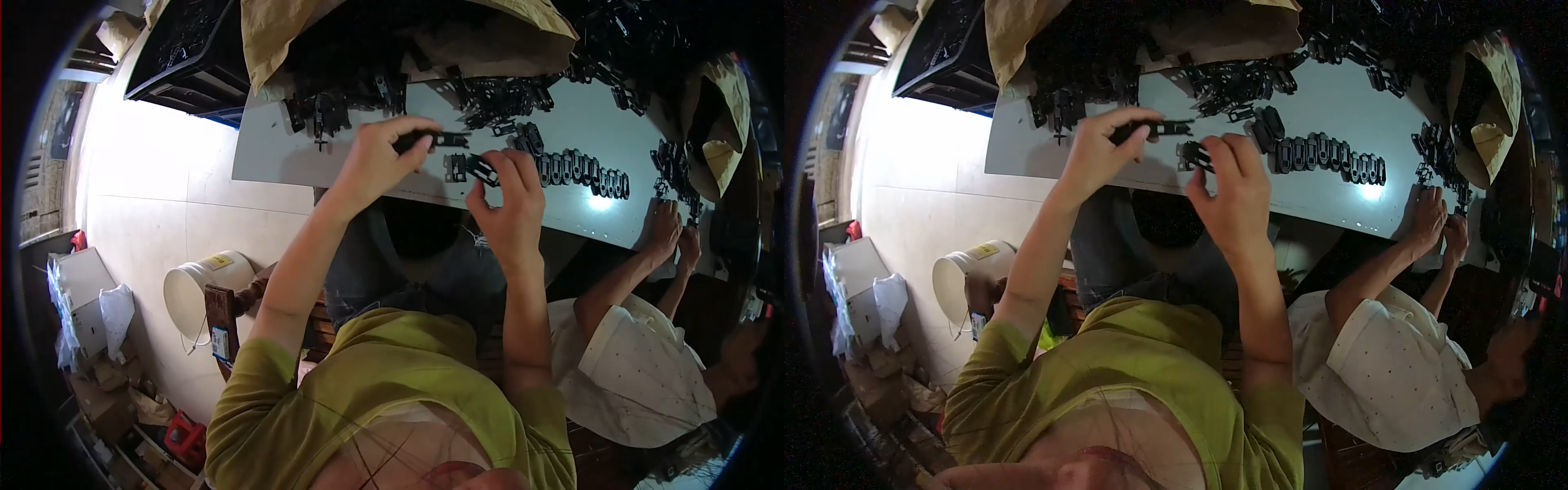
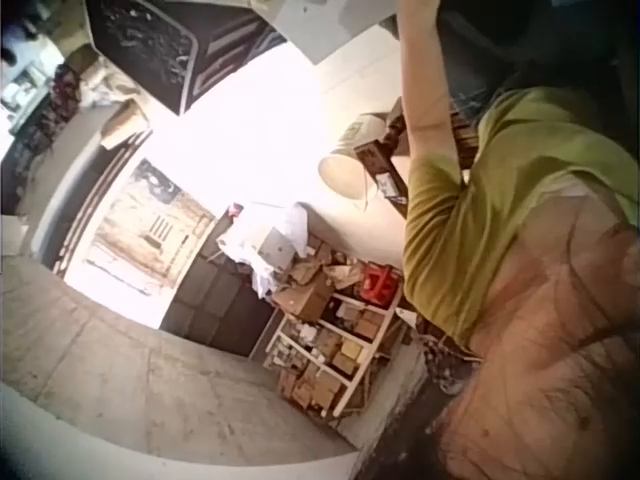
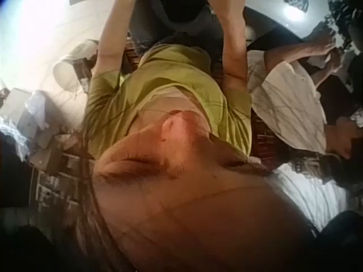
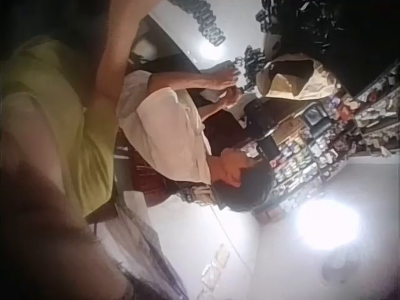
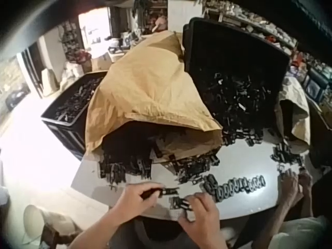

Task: Assembling or sorting small black plastic parts at a workstation.

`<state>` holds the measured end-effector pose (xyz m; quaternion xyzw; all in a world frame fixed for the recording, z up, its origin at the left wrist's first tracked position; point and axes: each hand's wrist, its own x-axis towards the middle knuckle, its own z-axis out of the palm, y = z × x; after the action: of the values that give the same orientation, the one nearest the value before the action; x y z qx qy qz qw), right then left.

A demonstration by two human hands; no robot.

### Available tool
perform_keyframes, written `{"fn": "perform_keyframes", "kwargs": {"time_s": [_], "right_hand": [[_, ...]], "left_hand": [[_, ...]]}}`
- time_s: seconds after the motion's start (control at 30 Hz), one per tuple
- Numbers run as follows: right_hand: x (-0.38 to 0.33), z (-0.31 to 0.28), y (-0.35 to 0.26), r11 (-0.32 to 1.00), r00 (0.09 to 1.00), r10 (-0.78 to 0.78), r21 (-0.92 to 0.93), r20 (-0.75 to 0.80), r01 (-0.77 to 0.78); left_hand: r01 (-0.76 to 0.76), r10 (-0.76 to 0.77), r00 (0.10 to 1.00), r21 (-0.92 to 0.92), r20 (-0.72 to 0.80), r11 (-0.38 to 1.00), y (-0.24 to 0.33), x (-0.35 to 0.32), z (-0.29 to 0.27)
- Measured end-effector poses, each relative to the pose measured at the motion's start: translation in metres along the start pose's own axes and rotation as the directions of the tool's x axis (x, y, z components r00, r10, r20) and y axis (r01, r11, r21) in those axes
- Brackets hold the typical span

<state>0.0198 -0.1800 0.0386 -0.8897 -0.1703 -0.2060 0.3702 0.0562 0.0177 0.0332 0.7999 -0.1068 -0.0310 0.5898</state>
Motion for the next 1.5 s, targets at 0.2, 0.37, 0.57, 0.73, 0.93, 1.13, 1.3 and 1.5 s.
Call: {"fn": "perform_keyframes", "kwargs": {"time_s": [0.2,0.37,0.57,0.73,0.93,1.13,1.3,1.5], "right_hand": [[0.011,-0.004,-0.017,0.995,0.992,-0.046,-0.08,0.116,0.056],[0.007,-0.005,-0.02,0.978,0.978,-0.11,-0.155,0.18,0.138],[-0.006,-0.017,-0.023,0.96,0.964,0.178,0.18,0.198,-0.214],[-0.038,-0.007,0.001,0.657,0.83,0.335,0.52,0.446,-0.545],[-0.012,-0.013,0.027,0.94,0.948,0.294,0.141,0.119,-0.309],[-0.009,0.01,0.059,0.787,0.994,0.105,-0.612,0.01,-0.077],[-0.029,0.021,0.049,0.869,0.99,0.137,-0.484,0.035,-0.103],[-0.026,0.013,0.035,0.826,0.91,0.403,-0.468,0.099,-0.315]], "left_hand": [[0.039,-0.043,0.995,0.047,0.092,0.998,0.019,-0.01,0.008],[-0.164,0.152,0.984,0.139,0.092,0.977,0.019,-0.017,0.015],[-0.202,0.203,0.97,-0.018,0.137,0.979,0.017,-0.028,0.011],[-0.062,0.107,0.977,-0.234,0.184,0.97,0.007,-0.04,0.022],[-0.027,0.021,0.998,-0.095,-0.06,0.995,-0.015,-0.01,0.001],[-0.151,0.282,0.931,0.459,-0.231,0.876,-0.022,0.056,-0.015],[0.026,0.051,0.998,0.929,-0.048,0.369,-0.013,0.075,0.0],[-0.029,0.187,0.982,0.934,-0.041,0.357,-0.019,0.07,0.004]]}}
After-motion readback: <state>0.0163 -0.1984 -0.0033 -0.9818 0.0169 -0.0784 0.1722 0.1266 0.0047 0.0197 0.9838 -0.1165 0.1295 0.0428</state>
